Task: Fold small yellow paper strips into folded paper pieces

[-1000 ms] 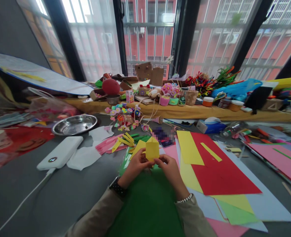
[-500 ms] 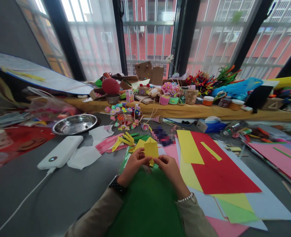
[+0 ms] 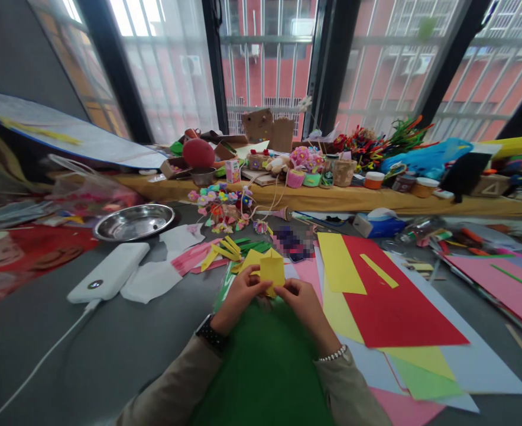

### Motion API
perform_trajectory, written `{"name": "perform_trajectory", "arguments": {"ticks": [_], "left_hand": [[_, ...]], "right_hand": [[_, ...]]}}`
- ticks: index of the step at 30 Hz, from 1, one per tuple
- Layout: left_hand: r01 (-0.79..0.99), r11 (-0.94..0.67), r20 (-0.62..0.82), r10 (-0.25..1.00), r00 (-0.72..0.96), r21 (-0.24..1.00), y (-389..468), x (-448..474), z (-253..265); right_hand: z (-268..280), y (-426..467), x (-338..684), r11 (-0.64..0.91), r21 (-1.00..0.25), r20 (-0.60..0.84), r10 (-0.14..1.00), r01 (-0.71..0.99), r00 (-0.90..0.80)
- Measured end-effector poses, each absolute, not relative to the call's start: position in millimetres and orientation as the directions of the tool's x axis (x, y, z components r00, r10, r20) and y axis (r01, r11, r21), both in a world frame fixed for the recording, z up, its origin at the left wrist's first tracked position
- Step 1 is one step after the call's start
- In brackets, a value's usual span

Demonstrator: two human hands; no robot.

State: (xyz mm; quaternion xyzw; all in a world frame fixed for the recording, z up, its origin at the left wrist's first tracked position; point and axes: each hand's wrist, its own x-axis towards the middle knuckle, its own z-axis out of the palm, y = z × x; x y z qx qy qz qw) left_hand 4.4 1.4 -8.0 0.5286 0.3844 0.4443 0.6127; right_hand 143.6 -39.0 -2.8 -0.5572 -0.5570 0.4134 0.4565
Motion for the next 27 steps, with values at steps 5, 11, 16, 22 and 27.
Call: {"name": "perform_trajectory", "arguments": {"ticks": [5, 11, 16, 22, 27], "left_hand": [[-0.139, 0.037, 0.012, 0.942, 0.335, 0.99, 1.0, 4.5, -6.4], [-0.142, 0.033, 0.02, 0.935, 0.355, 0.989, 1.4, 4.0, -7.1], [-0.169, 0.03, 0.036, 0.926, 0.375, 0.985, 1.4, 3.2, -6.9], [-0.243, 0.087, -0.016, 0.96, 0.278, 0.966, 2.8, 4.5, -7.8], [-0.253, 0.075, -0.012, 0.97, 0.245, 0.965, 2.6, 5.7, -9.3]], "right_hand": [[-2.6, -39.3, 143.7, 0.019, -0.966, 0.032, 0.998, 0.256, 0.048], [-4.8, -38.8, 144.1, 0.058, -0.965, 0.069, 0.997, 0.257, 0.031], [-3.6, -39.6, 143.3, 0.061, -0.967, 0.071, 0.997, 0.248, 0.031], [0.0, -40.9, 139.1, 0.028, -0.962, 0.021, 0.999, 0.272, -0.03], [-2.2, -39.0, 138.0, 0.064, -0.944, 0.06, 0.998, 0.325, -0.022]]}}
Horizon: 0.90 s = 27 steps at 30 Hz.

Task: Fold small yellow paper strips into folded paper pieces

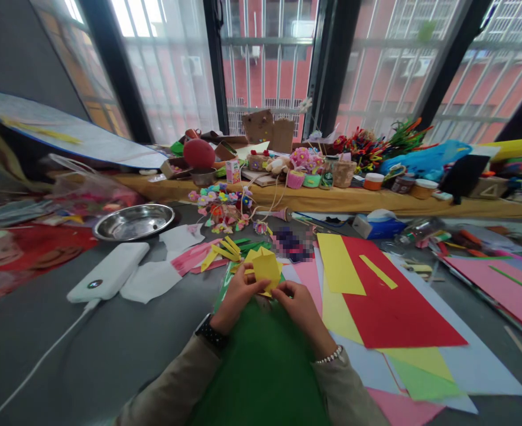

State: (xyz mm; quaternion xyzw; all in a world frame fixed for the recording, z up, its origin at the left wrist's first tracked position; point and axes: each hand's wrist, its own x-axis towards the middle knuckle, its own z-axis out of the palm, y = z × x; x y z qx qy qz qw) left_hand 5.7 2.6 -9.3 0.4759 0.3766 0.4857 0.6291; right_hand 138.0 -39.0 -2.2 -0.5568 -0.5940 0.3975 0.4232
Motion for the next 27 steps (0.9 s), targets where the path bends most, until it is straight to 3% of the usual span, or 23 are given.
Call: {"name": "perform_trajectory", "arguments": {"ticks": [6, 13, 20, 27], "left_hand": [[-0.284, 0.087, -0.024, 0.976, 0.219, 0.955, 2.4, 5.4, -6.9], [-0.301, 0.124, -0.053, 0.971, 0.233, 0.946, 2.2, 5.4, -3.7], [-0.283, 0.021, 0.042, 0.976, 0.213, 0.959, 2.6, 1.6, -0.8], [-0.275, -0.006, 0.061, 0.979, 0.193, 0.961, 2.3, 1.1, -3.6]], "right_hand": [[-2.8, -38.6, 136.2, 0.056, -0.947, 0.047, 0.998, 0.317, -0.035], [-3.2, -38.4, 135.3, 0.128, -0.933, 0.126, 0.992, 0.335, -0.03], [-0.5, -38.2, 140.7, 0.093, -0.975, 0.104, 0.993, 0.2, 0.047], [-0.7, -38.2, 139.3, 0.119, -0.977, 0.132, 0.99, 0.179, 0.058]]}}
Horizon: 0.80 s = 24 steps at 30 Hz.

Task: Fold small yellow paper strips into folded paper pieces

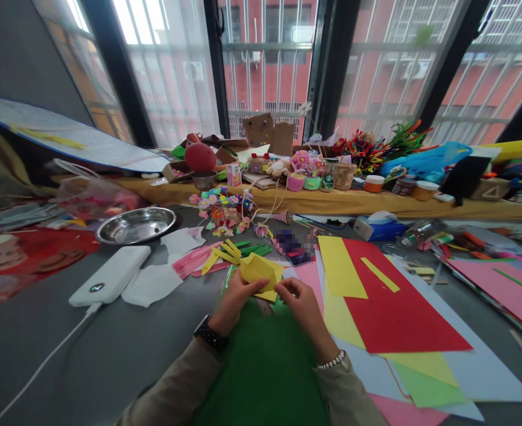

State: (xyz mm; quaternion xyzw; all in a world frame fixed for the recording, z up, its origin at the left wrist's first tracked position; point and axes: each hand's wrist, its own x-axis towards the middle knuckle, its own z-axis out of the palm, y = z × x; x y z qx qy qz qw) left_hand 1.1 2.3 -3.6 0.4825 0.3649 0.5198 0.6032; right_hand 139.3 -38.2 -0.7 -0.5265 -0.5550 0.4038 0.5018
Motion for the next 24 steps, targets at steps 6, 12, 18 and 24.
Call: {"name": "perform_trajectory", "arguments": {"ticks": [6, 12, 18, 24], "left_hand": [[-0.276, 0.132, -0.023, 0.931, 0.364, 0.952, 2, 3, -3], [-0.295, 0.137, -0.057, 0.962, 0.266, 0.945, 5, -4, 2], [-0.26, 0.104, -0.05, 0.977, 0.209, 0.96, 5, -4, -1], [-0.223, 0.118, -0.052, 0.958, 0.283, 0.968, 3, 0, -2]], "right_hand": [[-3, -35, 152, 0.097, -0.971, 0.12, 0.988, 0.219, 0.094], [5, -38, 165, 0.035, -0.985, 0.029, 0.999, 0.167, -0.044], [2, -36, 166, 0.043, -0.992, 0.047, 0.998, 0.12, 0.032], [4, -37, 161, 0.071, -0.996, 0.074, 0.996, 0.062, 0.041]]}}
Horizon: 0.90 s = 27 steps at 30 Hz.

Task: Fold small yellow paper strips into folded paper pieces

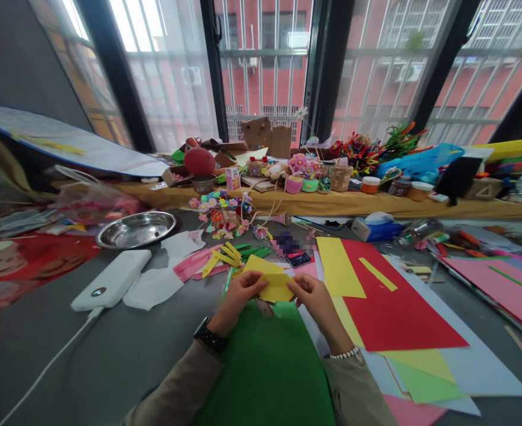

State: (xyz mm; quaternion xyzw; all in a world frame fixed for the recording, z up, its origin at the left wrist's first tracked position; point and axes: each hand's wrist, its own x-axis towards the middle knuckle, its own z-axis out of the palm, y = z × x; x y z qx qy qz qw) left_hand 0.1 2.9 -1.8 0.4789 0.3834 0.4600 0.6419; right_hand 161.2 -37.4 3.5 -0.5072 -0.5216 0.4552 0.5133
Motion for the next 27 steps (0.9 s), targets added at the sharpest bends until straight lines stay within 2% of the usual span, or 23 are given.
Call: {"name": "perform_trajectory", "arguments": {"ticks": [9, 27], "left_hand": [[-0.132, 0.018, 0.031, 0.933, 0.36, 0.991, 2.4, -3.4, 0.0], [-0.183, 0.164, -0.083, 0.92, 0.383, 0.969, 4.1, 1.1, -3.5]], "right_hand": [[2.4, -36.2, 159.0, 0.113, -0.994, 0.113, 0.994, -0.013, 0.008], [0.9, -35.6, 158.6, 0.16, -0.984, 0.167, 0.98, 0.072, 0.111]]}}
